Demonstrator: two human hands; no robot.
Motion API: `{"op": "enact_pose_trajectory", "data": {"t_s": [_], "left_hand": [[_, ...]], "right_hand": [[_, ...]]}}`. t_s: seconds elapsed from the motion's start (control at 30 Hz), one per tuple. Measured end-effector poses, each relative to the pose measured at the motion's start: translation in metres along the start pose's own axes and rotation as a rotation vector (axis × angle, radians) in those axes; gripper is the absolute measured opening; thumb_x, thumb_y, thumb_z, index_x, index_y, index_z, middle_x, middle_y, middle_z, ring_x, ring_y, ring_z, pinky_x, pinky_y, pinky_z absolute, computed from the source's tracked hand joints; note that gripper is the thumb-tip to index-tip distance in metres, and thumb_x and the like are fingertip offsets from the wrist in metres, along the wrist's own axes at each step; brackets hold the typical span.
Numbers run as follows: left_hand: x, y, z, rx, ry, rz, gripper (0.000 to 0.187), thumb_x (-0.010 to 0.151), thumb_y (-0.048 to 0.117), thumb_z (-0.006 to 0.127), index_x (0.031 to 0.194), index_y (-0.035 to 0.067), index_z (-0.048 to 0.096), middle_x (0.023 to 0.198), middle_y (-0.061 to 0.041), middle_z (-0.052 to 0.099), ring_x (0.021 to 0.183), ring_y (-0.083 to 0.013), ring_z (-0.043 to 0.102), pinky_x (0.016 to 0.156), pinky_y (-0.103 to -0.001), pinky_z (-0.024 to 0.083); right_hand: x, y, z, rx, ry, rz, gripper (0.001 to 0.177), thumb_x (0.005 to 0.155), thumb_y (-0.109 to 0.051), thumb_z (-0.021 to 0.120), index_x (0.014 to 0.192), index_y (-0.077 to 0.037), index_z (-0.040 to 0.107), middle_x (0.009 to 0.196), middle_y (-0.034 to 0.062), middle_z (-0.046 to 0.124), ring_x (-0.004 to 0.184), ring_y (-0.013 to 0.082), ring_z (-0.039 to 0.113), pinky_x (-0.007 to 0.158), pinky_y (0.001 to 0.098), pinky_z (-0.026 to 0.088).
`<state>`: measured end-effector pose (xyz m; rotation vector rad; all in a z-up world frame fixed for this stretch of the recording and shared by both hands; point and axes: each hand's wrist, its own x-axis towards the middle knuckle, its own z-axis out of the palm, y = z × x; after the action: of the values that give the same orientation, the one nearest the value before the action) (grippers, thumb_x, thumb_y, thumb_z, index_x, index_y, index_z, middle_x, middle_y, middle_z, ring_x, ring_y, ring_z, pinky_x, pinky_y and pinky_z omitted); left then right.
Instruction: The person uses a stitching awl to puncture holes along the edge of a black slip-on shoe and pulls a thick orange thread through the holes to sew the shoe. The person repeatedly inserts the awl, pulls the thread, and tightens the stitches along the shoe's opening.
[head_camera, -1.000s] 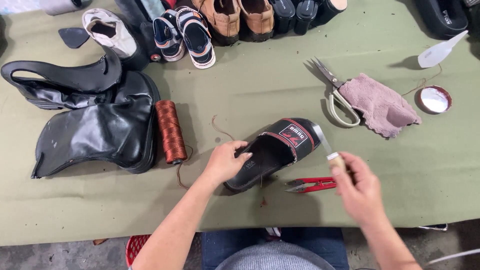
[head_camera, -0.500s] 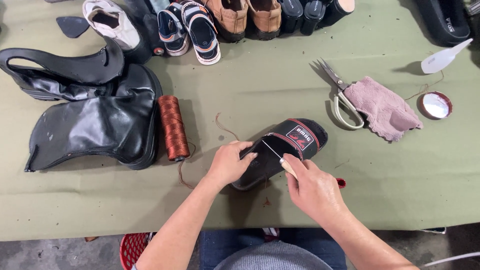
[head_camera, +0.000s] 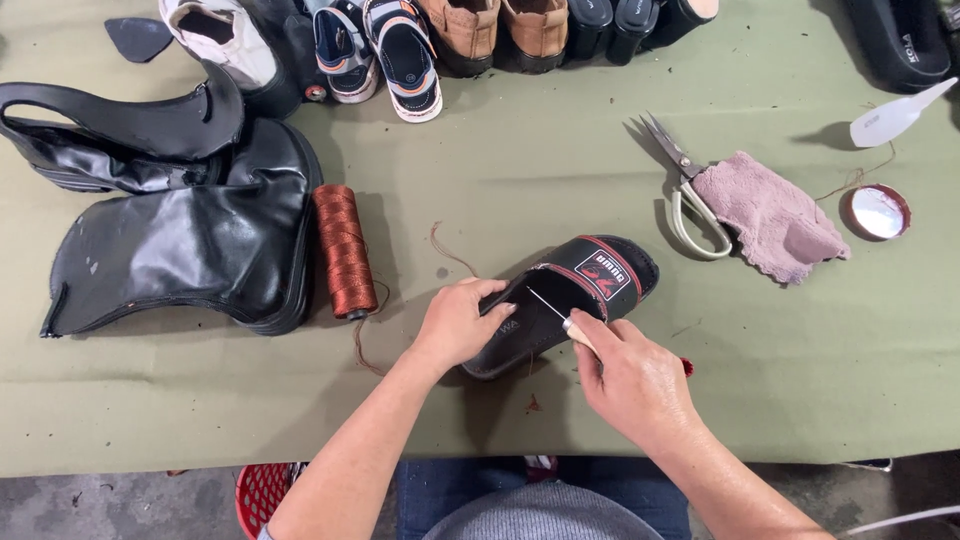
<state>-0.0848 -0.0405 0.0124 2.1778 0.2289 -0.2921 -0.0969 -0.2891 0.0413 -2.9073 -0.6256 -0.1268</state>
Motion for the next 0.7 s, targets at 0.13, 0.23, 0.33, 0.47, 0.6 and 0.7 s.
{"op": "enact_pose_trajectory", "data": {"t_s": [0.13, 0.23, 0.33, 0.47, 0.6, 0.7], "left_hand": [[-0.0013, 0.0034, -0.0014, -0.001, 0.002, -0.004, 0.042, 0.093, 0.029, 0.069, 0.131, 0.012, 0.072, 0.125, -0.011, 0.072, 0.119, -0.0339, 0.068, 0.094, -0.039, 0.059], [-0.0014, 0.0041, -0.0008, -0.003, 0.005, -0.006, 0.042, 0.093, 0.03, 0.069, 0.131, 0.012, 0.071, 0.126, -0.011, 0.072, 0.12, -0.0338, 0.067, 0.095, -0.039, 0.059], [-0.0017, 0.0055, -0.0012, -0.001, 0.011, -0.001, 0.042, 0.093, 0.031, 0.07, 0.13, 0.012, 0.072, 0.125, -0.012, 0.072, 0.119, -0.0345, 0.067, 0.095, -0.04, 0.059], [0.0007, 0.0032, -0.0001, -0.004, 0.009, -0.011, 0.042, 0.092, 0.031, 0.07, 0.13, 0.012, 0.072, 0.124, -0.011, 0.072, 0.119, -0.0344, 0.068, 0.094, -0.04, 0.059], [0.001, 0.0029, -0.0015, 0.003, 0.002, -0.014, 0.041, 0.092, 0.03, 0.07, 0.13, 0.012, 0.072, 0.123, -0.011, 0.072, 0.118, -0.0343, 0.068, 0.093, -0.039, 0.06], [0.0048, -0.0022, 0.0026, 0.0, 0.01, -0.005, 0.041, 0.092, 0.03, 0.07, 0.129, 0.012, 0.072, 0.123, -0.012, 0.073, 0.117, -0.0346, 0.068, 0.093, -0.04, 0.06]], "right_hand": [[-0.0002, 0.0002, -0.0015, 0.005, 0.004, -0.007, 0.035, 0.093, -0.036, 0.055, 0.127, -0.039, 0.063, 0.082, 0.0005, 0.061, 0.069, 0.0266, 0.074, 0.064, 0.0413, 0.064], [0.0003, 0.0018, 0.0005, 0.017, 0.019, -0.026, 0.034, 0.093, -0.036, 0.056, 0.126, -0.037, 0.064, 0.083, 0.0005, 0.061, 0.068, 0.0262, 0.074, 0.063, 0.0407, 0.064], [0.0002, 0.0027, 0.0003, 0.012, 0.029, -0.043, 0.033, 0.094, -0.036, 0.056, 0.126, -0.037, 0.065, 0.083, -0.0002, 0.061, 0.068, 0.025, 0.074, 0.062, 0.0397, 0.064], [-0.0008, 0.0026, 0.0003, 0.013, 0.044, -0.057, 0.033, 0.093, -0.035, 0.057, 0.126, -0.038, 0.065, 0.083, -0.0015, 0.06, 0.068, 0.0238, 0.074, 0.062, 0.0382, 0.063], [-0.0009, 0.0037, 0.0014, 0.029, 0.029, -0.054, 0.034, 0.094, -0.034, 0.057, 0.127, -0.037, 0.064, 0.084, -0.0007, 0.06, 0.068, 0.0251, 0.074, 0.063, 0.0398, 0.064], [-0.0002, 0.0036, 0.0029, 0.029, 0.023, -0.054, 0.035, 0.094, -0.035, 0.057, 0.128, -0.038, 0.063, 0.084, -0.0015, 0.06, 0.069, 0.0244, 0.074, 0.062, 0.0392, 0.064]]}}
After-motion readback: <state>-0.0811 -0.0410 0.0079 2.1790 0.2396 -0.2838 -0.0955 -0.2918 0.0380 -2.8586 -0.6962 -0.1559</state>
